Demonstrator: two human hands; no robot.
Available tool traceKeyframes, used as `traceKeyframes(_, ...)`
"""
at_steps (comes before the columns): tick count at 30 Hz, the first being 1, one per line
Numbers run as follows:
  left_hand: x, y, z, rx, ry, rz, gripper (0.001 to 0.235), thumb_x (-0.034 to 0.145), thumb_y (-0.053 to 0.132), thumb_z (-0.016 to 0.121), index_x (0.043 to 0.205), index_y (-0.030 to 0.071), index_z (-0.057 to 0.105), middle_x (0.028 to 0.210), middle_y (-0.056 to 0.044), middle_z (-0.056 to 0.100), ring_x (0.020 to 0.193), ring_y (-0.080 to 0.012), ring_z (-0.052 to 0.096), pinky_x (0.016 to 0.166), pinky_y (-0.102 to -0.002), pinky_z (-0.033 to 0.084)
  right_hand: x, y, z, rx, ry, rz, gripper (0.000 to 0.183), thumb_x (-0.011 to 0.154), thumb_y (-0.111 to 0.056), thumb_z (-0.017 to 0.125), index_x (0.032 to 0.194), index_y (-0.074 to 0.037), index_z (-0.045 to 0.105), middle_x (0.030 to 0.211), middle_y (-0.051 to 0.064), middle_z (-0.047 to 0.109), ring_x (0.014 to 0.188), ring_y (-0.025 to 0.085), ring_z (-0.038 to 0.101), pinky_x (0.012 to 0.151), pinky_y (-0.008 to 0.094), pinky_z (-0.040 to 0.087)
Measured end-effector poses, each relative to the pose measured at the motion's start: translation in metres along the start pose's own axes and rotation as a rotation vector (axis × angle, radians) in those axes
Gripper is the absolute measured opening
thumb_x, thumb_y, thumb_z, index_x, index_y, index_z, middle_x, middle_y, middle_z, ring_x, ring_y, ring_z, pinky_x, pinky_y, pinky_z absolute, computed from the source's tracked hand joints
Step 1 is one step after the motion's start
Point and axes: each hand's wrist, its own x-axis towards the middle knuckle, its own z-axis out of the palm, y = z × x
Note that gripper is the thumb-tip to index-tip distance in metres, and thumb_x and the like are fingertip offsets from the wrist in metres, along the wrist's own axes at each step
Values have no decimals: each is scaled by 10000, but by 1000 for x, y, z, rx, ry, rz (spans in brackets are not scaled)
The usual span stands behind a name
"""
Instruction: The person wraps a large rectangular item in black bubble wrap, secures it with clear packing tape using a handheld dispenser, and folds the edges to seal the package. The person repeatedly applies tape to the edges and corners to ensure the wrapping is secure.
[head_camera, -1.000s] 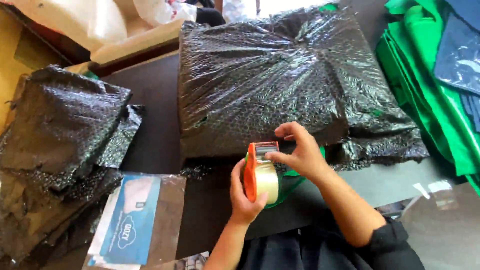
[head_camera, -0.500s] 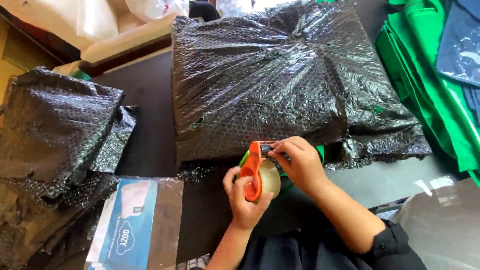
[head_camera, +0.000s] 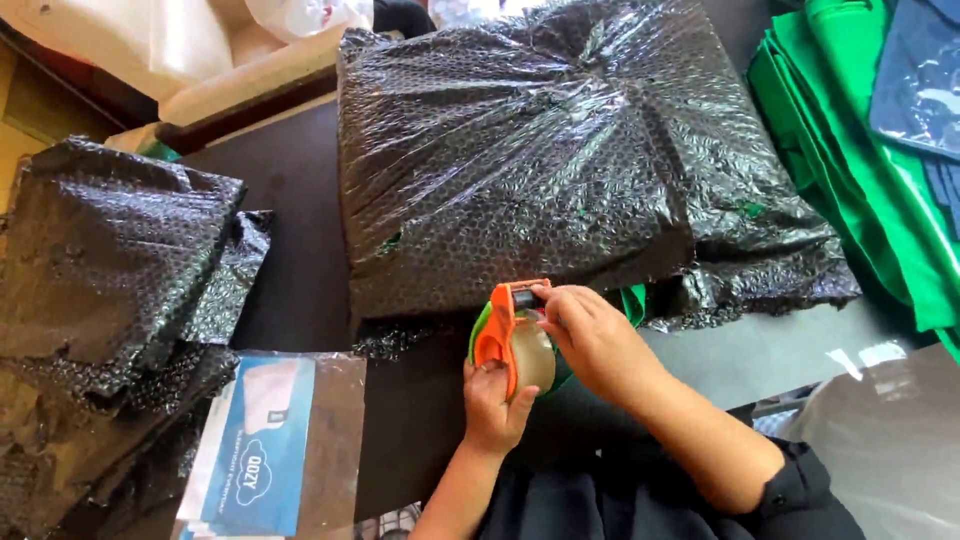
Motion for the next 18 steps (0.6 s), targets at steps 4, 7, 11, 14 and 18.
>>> traceKeyframes(4, 3, 3, -10, -95, -52, -116, 523, 1028, 522, 448, 963, 58, 680, 793, -72, 674, 792, -250, 671, 884, -384, 438, -5, -8, -16, 118, -68, 55, 253, 912, -227, 739, 1047, -66, 599, 1091, 34, 716, 1104, 245, 675, 946, 388, 537)
traceKeyframes(7, 8, 17, -21, -168, -127, -122, 492, 857, 540, 600, 960, 75, 726, 808, -72, 718, 832, -265, 730, 874, -402, 460, -6, -4, -27, 201, -31, 126, 265, 837, -247, 846, 882, -121, 617, 926, -6, 692, 846, 167, 660, 771, 314, 509)
traceKeyframes(11, 21, 53, -48, -322, -318, -25, 501, 629, 456, 856, 971, 104, 759, 1164, -134, 769, 1224, -365, 689, 1063, -478, 393, 6, -15, -68, 446, -154, 331, 227, 816, -182, 849, 666, -137, 684, 683, -24, 790, 660, 71, 730, 619, 239, 548)
traceKeyframes(14, 16, 58, -48, -175, -279, 38, 417, 620, 419, 898, 804, 100, 703, 812, -54, 731, 843, -282, 746, 931, -457, 470, 8, -21, -89, 454, -215, 311, 209, 811, -222, 848, 662, -152, 719, 702, -42, 815, 676, 59, 759, 656, 227, 569)
traceKeyframes(18, 19, 49, -48, -269, -252, 19, 342, 675, 404, 903, 805, 136, 734, 845, -44, 762, 906, -280, 762, 923, -406, 479, 4, -30, -113, 448, -85, 172, 183, 782, -181, 853, 697, -117, 704, 735, -7, 792, 700, 83, 771, 647, 214, 573)
